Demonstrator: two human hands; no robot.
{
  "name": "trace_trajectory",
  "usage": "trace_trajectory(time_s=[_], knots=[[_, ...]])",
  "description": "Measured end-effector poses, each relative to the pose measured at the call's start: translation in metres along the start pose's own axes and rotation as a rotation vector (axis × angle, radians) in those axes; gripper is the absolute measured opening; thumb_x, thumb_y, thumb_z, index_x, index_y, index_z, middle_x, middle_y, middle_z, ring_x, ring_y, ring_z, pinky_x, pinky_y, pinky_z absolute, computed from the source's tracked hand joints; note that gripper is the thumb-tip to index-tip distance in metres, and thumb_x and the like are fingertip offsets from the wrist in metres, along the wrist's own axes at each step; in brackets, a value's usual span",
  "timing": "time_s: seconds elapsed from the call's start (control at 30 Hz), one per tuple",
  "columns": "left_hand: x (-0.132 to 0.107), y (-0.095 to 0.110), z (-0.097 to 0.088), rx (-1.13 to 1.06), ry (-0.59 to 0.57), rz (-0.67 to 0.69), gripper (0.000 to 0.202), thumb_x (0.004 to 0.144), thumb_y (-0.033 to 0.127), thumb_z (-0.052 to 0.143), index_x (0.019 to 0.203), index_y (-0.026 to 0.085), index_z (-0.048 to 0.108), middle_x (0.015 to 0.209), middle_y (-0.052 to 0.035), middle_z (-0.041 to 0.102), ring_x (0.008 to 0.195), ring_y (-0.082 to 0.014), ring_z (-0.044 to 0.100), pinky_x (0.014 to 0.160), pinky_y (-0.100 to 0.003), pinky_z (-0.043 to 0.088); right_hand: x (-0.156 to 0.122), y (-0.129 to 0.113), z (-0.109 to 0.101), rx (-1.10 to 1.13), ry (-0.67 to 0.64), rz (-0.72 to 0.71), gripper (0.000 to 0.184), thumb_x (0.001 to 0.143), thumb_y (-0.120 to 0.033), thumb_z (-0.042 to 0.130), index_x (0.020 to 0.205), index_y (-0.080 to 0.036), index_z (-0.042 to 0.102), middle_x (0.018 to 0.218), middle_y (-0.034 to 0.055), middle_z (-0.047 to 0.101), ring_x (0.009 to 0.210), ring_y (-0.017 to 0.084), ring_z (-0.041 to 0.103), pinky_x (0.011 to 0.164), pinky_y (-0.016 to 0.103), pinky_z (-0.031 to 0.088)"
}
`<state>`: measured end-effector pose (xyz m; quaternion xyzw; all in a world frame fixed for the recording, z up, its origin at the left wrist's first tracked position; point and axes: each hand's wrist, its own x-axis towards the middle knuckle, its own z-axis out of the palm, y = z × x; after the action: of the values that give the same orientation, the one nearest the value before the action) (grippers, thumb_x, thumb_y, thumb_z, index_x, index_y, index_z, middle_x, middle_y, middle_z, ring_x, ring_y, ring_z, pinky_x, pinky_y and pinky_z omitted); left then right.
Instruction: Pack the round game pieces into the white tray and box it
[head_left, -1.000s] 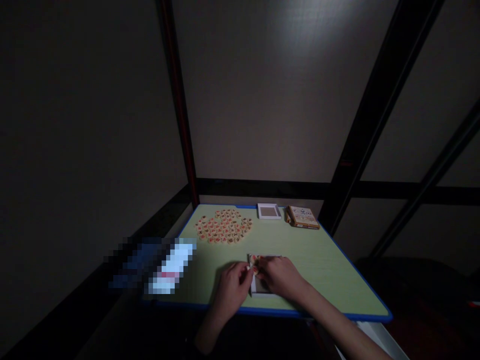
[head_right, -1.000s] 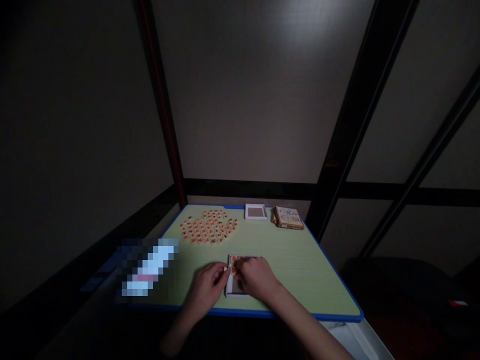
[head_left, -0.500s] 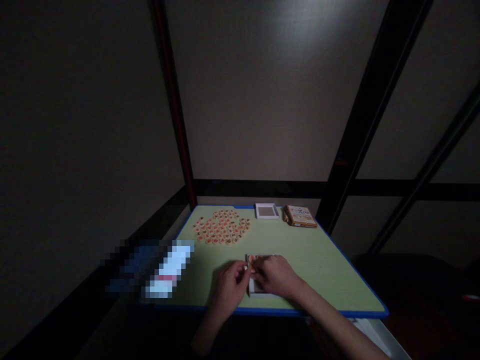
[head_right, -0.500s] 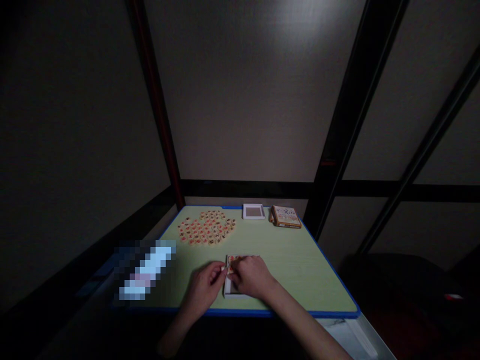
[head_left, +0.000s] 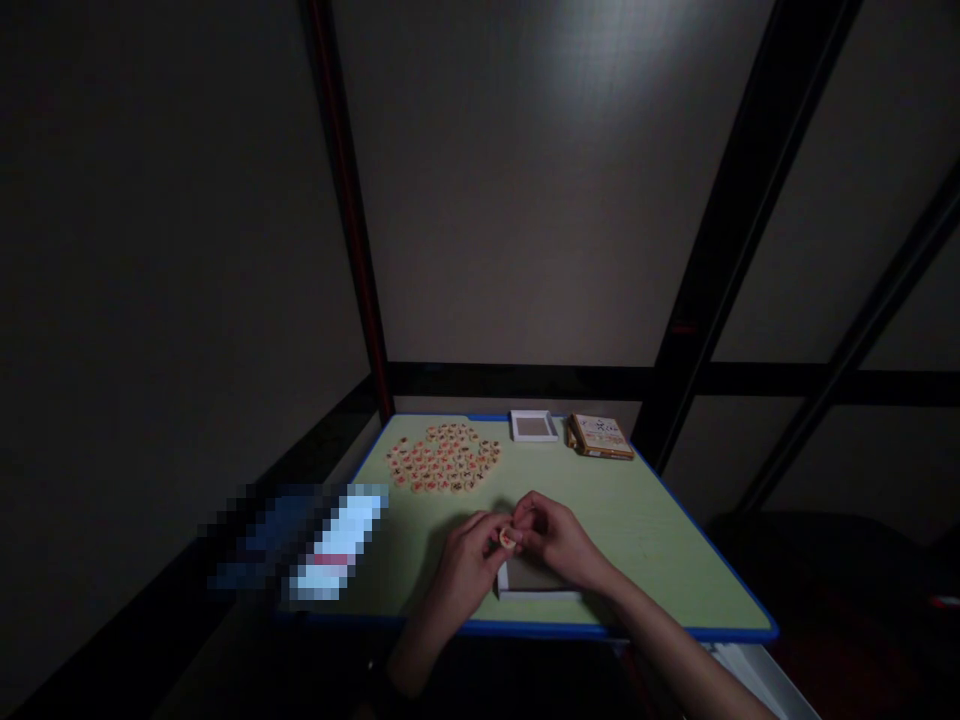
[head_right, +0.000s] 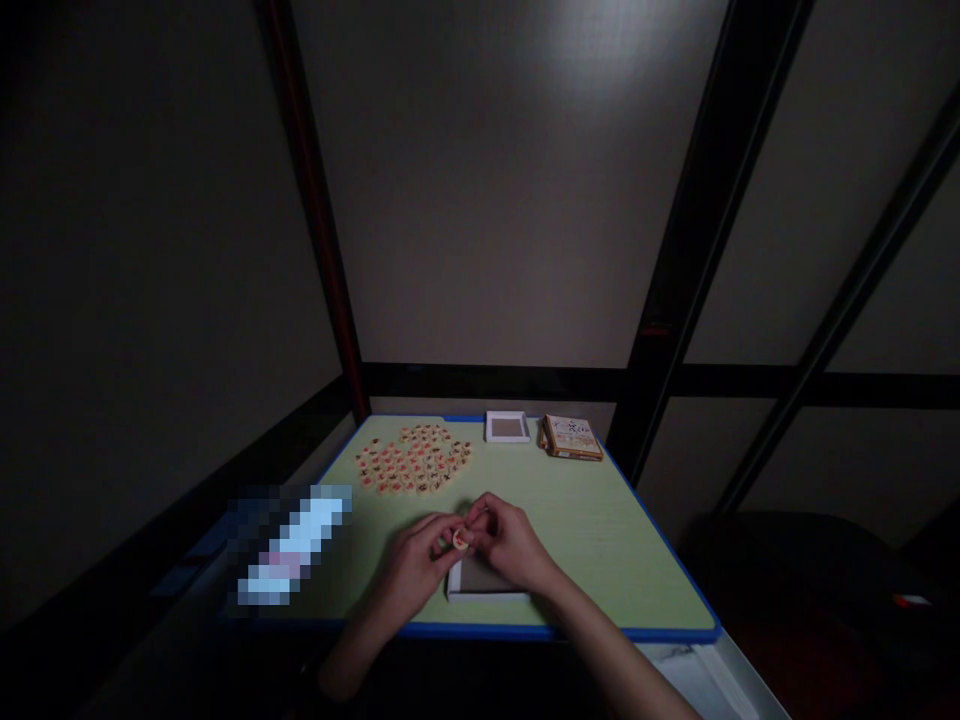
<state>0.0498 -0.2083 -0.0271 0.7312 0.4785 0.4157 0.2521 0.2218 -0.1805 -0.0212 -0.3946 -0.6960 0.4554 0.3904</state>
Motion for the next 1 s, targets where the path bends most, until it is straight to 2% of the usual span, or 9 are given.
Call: trace_trajectory(time_s=[0.1, 0.2, 0.23, 0.33, 0.43, 0.6, 0.77, 1.0], knots=[[0.001, -0.002, -0.001, 0.030, 0.014, -0.012, 0.024, 0.078, 0.015, 0.062, 0.100, 0.024, 0.069, 0.098, -0.0027, 0.071, 0.080, -0.0160, 0.065, 0.070, -0.026, 0.053, 0.001, 0.007, -0.003, -0.051, 0.037, 0.049, 0.025, 0.080, -0.040, 0.068, 0.084, -0.020, 0.053, 0.068, -0.0001, 0.066, 0.065, 0.016, 0.062, 0.063, 0.027, 0.048], [-0.001, -0.007, -0.001, 0.185, 0.072, -0.027, 0.005, 0.078, 0.017, 0.061, 0.081, 0.020, 0.063, 0.088, -0.0030, 0.066, 0.078, -0.0166, 0.062, 0.069, -0.027, 0.049, -0.002, 0.005, -0.002, -0.275, 0.133, 0.040, 0.009, 0.082, -0.026, 0.062, 0.078, -0.020, 0.056, 0.073, 0.0019, 0.069, 0.067, 0.016, 0.062, 0.064, 0.026, 0.045], [-0.003, -0.009, -0.001, 0.243, 0.068, -0.038, 0.006, 0.077, 0.015, 0.060, 0.073, 0.020, 0.059, 0.082, -0.0022, 0.063, 0.077, -0.0168, 0.061, 0.070, -0.027, 0.048, -0.003, 0.003, -0.001, -0.358, 0.149, 0.041, 0.005, 0.081, -0.021, 0.059, 0.077, -0.020, 0.056, 0.073, 0.0020, 0.069, 0.067, 0.016, 0.062, 0.064, 0.026, 0.044], [-0.006, -0.012, 0.000, 0.345, -0.025, -0.059, 0.015, 0.072, 0.010, 0.059, 0.063, 0.021, 0.052, 0.072, -0.0003, 0.059, 0.074, -0.0170, 0.058, 0.071, -0.027, 0.044, -0.006, -0.005, 0.007, -0.548, 0.135, 0.067, 0.008, 0.082, -0.013, 0.054, 0.081, -0.019, 0.060, 0.074, 0.0022, 0.070, 0.068, 0.016, 0.063, 0.065, 0.024, 0.041], [-0.009, -0.012, 0.002, 0.369, -0.070, -0.029, 0.016, 0.073, 0.011, 0.058, 0.063, 0.021, 0.051, 0.073, -0.0007, 0.059, 0.077, -0.0175, 0.058, 0.072, -0.028, 0.042, -0.006, -0.008, 0.013, -0.666, 0.092, 0.080, 0.013, 0.084, -0.011, 0.051, 0.084, -0.018, 0.063, 0.077, 0.0044, 0.072, 0.072, 0.017, 0.065, 0.067, 0.024, 0.040], [-0.013, -0.014, 0.003, 0.377, -0.048, 0.008, 0.015, 0.077, 0.012, 0.055, 0.066, 0.021, 0.054, 0.075, -0.0017, 0.060, 0.081, -0.0187, 0.058, 0.074, -0.029, 0.041, -0.007, -0.012, 0.013, -0.699, 0.021, 0.049, 0.013, 0.084, -0.013, 0.052, 0.082, -0.018, 0.064, 0.076, 0.0048, 0.072, 0.071, 0.017, 0.065, 0.065, 0.024, 0.038], [-0.014, -0.015, 0.003, 0.387, -0.073, 0.021, 0.019, 0.085, 0.015, 0.047, 0.070, 0.021, 0.056, 0.080, -0.0029, 0.061, 0.085, -0.0194, 0.058, 0.078, -0.031, 0.043, -0.008, -0.015, 0.011, -0.739, -0.026, 0.017, 0.014, 0.076, -0.011, 0.057, 0.087, -0.018, 0.063, 0.076, 0.0026, 0.071, 0.068, 0.016, 0.062, 0.063, 0.023, 0.036], [-0.015, -0.014, 0.002, 0.381, -0.090, 0.024, 0.021, 0.086, 0.013, 0.044, 0.071, 0.021, 0.056, 0.081, -0.0029, 0.062, 0.087, -0.0192, 0.058, 0.080, -0.031, 0.043, -0.003, -0.009, 0.014, -0.776, -0.057, 0.011, 0.017, 0.075, -0.006, 0.057, 0.087, -0.017, 0.061, 0.084, 0.0063, 0.072, 0.080, 0.019, 0.065, 0.069, 0.024, 0.037]])
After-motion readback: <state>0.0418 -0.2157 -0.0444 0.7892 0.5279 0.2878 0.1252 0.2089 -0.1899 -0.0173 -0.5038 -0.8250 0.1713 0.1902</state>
